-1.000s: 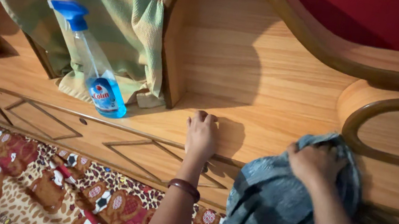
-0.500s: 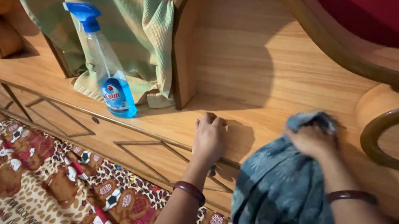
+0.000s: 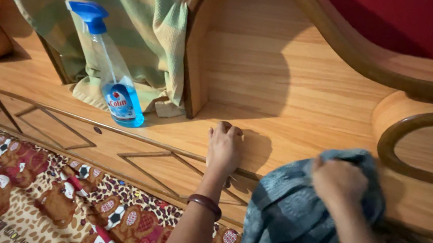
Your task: The person wipes the top surface and front edges of a wooden dresser using a blue patterned cloth. A spray bottle of cleaner sits on the dresser. The person repeatedly wipes different sections of the dresser top and front, moving the cloth back and forth.
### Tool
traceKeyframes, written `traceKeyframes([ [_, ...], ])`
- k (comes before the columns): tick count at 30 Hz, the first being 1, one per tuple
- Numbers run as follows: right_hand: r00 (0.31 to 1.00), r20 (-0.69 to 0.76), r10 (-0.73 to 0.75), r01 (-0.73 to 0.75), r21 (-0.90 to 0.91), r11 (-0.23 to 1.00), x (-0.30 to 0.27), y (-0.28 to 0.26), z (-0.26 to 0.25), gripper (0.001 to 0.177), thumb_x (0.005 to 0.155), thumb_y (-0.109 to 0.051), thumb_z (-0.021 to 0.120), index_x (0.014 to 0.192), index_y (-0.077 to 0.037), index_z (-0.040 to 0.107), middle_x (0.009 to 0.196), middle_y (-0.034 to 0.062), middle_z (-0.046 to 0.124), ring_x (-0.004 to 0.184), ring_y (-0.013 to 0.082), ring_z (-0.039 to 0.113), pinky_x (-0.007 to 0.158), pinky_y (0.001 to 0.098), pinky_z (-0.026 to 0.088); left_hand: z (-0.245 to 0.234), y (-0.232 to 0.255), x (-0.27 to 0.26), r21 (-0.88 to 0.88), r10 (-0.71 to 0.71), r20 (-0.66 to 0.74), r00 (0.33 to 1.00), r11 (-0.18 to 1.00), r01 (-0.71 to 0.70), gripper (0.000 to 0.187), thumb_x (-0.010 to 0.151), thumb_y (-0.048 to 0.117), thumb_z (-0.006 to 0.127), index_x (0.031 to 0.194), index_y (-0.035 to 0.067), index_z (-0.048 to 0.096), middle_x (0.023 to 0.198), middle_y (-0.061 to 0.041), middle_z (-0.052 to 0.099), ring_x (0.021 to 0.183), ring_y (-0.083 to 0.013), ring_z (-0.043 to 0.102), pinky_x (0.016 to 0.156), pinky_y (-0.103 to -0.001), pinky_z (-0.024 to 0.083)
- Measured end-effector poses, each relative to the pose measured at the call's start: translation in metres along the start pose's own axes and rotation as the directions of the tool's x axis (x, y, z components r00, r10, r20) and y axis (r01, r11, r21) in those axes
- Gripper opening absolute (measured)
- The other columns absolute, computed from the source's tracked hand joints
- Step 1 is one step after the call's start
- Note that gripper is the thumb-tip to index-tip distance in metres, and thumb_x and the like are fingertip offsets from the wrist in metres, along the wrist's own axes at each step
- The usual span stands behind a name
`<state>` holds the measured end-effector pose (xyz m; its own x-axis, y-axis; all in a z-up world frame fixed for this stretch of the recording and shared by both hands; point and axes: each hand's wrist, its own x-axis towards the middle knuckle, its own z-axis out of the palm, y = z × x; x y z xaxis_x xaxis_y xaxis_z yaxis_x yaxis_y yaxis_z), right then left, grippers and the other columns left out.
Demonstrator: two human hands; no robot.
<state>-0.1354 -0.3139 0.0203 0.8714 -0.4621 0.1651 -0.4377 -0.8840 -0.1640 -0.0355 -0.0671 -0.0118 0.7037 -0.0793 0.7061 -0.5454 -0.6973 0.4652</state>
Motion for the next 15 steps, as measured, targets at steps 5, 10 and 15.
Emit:
traceKeyframes([
  [5, 0.950, 0.044, -0.308, 0.310, -0.045, 0.950, 0.041, -0.050, 0.033, 0.068, 0.096, -0.059, 0.039, 0.131, -0.008, 0.066, 0.152, 0.0180, 0.047, 0.145, 0.0365, 0.038, 0.114, 0.0656, 0.025, -0.001, -0.004, -0.001, -0.010, 0.003, 0.014, 1.000, 1.000, -0.003, 0.023, 0.080, 0.004, 0.069, 0.102, 0.008, 0.072, 0.116, -0.016, 0.061, 0.114, -0.0357, 0.058, 0.113, -0.054, 0.035],
  [10, 0.939, 0.135, -0.316, 0.309, 0.066, 0.949, 0.108, -0.019, 0.042, 0.079, 0.092, -0.065, 0.037, 0.152, -0.015, 0.047, 0.168, 0.0126, 0.021, 0.156, 0.0335, 0.017, 0.122, 0.0661, 0.005, -0.001, -0.004, 0.002, -0.009, 0.027, 0.006, 1.000, 1.000, -0.027, 0.029, 0.072, 0.000, 0.069, 0.101, 0.008, 0.072, 0.114, -0.016, 0.061, 0.113, -0.0357, 0.058, 0.110, -0.055, 0.035],
  [15, 0.989, 0.049, -0.143, 0.141, 0.031, 0.989, 0.121, 0.041, 0.039, 0.083, 0.096, -0.066, 0.036, 0.152, -0.005, 0.042, 0.166, 0.0169, 0.024, 0.154, 0.0354, 0.018, 0.124, 0.0502, 0.013, 0.001, -0.009, -0.002, -0.003, 0.024, 0.007, 1.000, 1.000, -0.024, 0.036, 0.070, -0.006, 0.064, 0.102, 0.008, 0.072, 0.116, -0.016, 0.061, 0.114, -0.0353, 0.058, 0.112, -0.056, 0.034],
])
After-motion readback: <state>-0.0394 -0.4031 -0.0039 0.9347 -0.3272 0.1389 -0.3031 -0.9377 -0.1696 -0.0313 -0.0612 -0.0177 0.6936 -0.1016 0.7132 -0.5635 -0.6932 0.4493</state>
